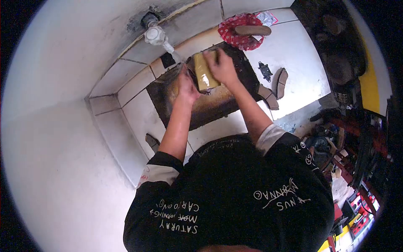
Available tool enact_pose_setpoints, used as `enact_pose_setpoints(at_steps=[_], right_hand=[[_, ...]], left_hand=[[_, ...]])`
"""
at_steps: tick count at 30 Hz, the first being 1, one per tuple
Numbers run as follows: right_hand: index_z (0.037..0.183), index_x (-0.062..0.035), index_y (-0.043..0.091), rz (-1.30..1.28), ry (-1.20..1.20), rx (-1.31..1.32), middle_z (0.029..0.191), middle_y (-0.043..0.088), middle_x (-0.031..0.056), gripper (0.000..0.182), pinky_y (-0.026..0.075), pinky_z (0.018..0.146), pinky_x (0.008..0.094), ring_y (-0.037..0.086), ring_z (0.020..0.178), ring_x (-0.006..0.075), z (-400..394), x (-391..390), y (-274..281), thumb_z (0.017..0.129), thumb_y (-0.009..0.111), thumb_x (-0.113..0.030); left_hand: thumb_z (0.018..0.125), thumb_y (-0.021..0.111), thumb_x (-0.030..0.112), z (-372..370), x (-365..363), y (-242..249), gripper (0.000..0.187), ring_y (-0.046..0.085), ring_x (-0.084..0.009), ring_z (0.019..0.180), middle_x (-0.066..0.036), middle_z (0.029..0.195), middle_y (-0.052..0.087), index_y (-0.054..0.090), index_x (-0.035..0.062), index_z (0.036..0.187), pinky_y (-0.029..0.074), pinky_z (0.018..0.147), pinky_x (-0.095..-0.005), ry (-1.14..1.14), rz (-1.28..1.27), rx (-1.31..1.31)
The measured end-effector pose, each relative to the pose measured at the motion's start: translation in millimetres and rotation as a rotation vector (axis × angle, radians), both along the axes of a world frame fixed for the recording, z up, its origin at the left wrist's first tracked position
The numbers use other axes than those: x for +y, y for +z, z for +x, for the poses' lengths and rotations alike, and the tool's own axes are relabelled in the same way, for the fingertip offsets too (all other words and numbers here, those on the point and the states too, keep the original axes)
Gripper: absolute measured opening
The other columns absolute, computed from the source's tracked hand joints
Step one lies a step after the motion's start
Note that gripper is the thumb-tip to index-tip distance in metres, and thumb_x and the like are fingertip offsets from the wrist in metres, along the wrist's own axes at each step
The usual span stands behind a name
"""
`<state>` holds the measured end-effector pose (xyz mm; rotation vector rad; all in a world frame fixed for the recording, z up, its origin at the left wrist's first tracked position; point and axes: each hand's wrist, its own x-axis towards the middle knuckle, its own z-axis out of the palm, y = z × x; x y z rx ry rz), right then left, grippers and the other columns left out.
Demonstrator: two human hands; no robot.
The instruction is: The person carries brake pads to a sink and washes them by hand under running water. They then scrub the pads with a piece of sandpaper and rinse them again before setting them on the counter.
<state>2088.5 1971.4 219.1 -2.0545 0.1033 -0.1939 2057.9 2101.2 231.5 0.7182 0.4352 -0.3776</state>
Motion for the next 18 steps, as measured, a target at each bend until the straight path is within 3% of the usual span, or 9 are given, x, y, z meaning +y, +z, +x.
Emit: enact_pose_setpoints(at_steps=[2, 4, 6, 7, 9, 11, 13, 14, 18], right_hand=[[0.103, 0.0064, 0.055, 0.015, 0.146, -0.012, 0.090, 0.062, 0.0312, 0.061, 0.049, 0.075, 0.0489, 0.062, 0.083, 0.0451, -9, 3, 1, 0.084, 0.060, -0.051], [0.105, 0.0071, 0.054, 0.000, 0.167, -0.056, 0.090, 0.062, 0.0320, 0.063, 0.049, 0.074, 0.0492, 0.063, 0.083, 0.0446, -9, 11, -3, 0.083, 0.061, -0.052], [0.098, 0.0071, 0.058, -0.135, -0.136, -0.371, 0.084, 0.062, 0.0325, 0.065, 0.050, 0.072, 0.0483, 0.063, 0.080, 0.0446, -5, 20, -10, 0.081, 0.062, -0.055], [0.098, 0.0071, 0.058, -0.136, -0.132, -0.370, 0.084, 0.062, 0.0325, 0.065, 0.050, 0.072, 0.0483, 0.063, 0.080, 0.0446, -4, 20, -4, 0.081, 0.062, -0.055], [0.088, 0.0074, 0.062, 0.065, 0.172, 0.339, 0.080, 0.062, 0.0321, 0.065, 0.050, 0.069, 0.0480, 0.063, 0.078, 0.0442, 1, 17, 10, 0.081, 0.060, -0.057], [0.083, 0.0082, 0.065, -0.017, 0.079, 0.320, 0.081, 0.062, 0.0327, 0.066, 0.050, 0.070, 0.0480, 0.064, 0.080, 0.0429, 5, 26, 1, 0.082, 0.059, -0.058], [0.088, 0.0075, 0.065, 0.133, 0.162, 0.345, 0.083, 0.063, 0.0313, 0.065, 0.050, 0.071, 0.0478, 0.064, 0.081, 0.0424, 9, 28, 5, 0.082, 0.059, -0.057], [0.089, 0.0052, 0.066, 0.351, 0.279, 0.294, 0.083, 0.064, 0.0293, 0.062, 0.050, 0.071, 0.0462, 0.064, 0.081, 0.0425, 2, 25, 6, 0.083, 0.059, -0.056], [0.090, 0.0035, 0.066, 0.221, 0.221, 0.105, 0.083, 0.063, 0.0291, 0.061, 0.050, 0.073, 0.0463, 0.063, 0.083, 0.0436, 6, 34, -20, 0.084, 0.056, -0.056]], left_hand=[[0.100, 0.024, 0.047, -1, -5, 9, 0.052, 0.055, -0.0263, 0.114, -0.008, 0.129, 0.054, 0.048, 0.0127, 0.130, 0.043, 0.098, -0.0423, 0.006, 0.145, 0.167], [0.100, 0.025, 0.047, 1, -5, 4, 0.051, 0.055, -0.0257, 0.113, -0.007, 0.125, 0.056, 0.049, 0.0136, 0.130, 0.043, 0.098, -0.0418, 0.003, 0.108, 0.115], [0.100, 0.027, 0.047, 0, -3, 0, 0.050, 0.057, -0.0247, 0.109, -0.006, 0.120, 0.059, 0.048, 0.0138, 0.129, 0.044, 0.097, -0.0415, 0.006, 0.095, 0.047], [0.100, 0.027, 0.047, 1, -3, -4, 0.050, 0.057, -0.0247, 0.109, -0.006, 0.120, 0.059, 0.048, 0.0138, 0.129, 0.044, 0.097, -0.0415, 0.010, 0.094, 0.049], [0.100, 0.028, 0.046, 2, -6, -7, 0.049, 0.058, -0.0238, 0.108, -0.006, 0.120, 0.059, 0.049, 0.0131, 0.130, 0.045, 0.095, -0.0402, 0.030, 0.194, 0.069], [0.100, 0.029, 0.044, 1, -9, -2, 0.048, 0.058, -0.0236, 0.107, -0.006, 0.120, 0.059, 0.050, 0.0124, 0.129, 0.046, 0.094, -0.0393, 0.054, 0.198, 0.099], [0.100, 0.030, 0.043, 3, -5, -2, 0.047, 0.058, -0.0233, 0.107, -0.007, 0.120, 0.059, 0.051, 0.0116, 0.128, 0.047, 0.093, -0.0385, 0.078, 0.206, 0.124], [0.100, 0.031, 0.042, 4, 1, -6, 0.045, 0.059, -0.0230, 0.106, -0.007, 0.119, 0.060, 0.052, 0.0113, 0.125, 0.047, 0.092, -0.0379, 0.075, 0.203, 0.060], [0.100, 0.033, 0.039, 3, 2, -3, 0.043, 0.059, -0.0225, 0.105, -0.006, 0.117, 0.061, 0.053, 0.0104, 0.124, 0.046, 0.093, -0.0379, 0.078, 0.157, 0.005]])
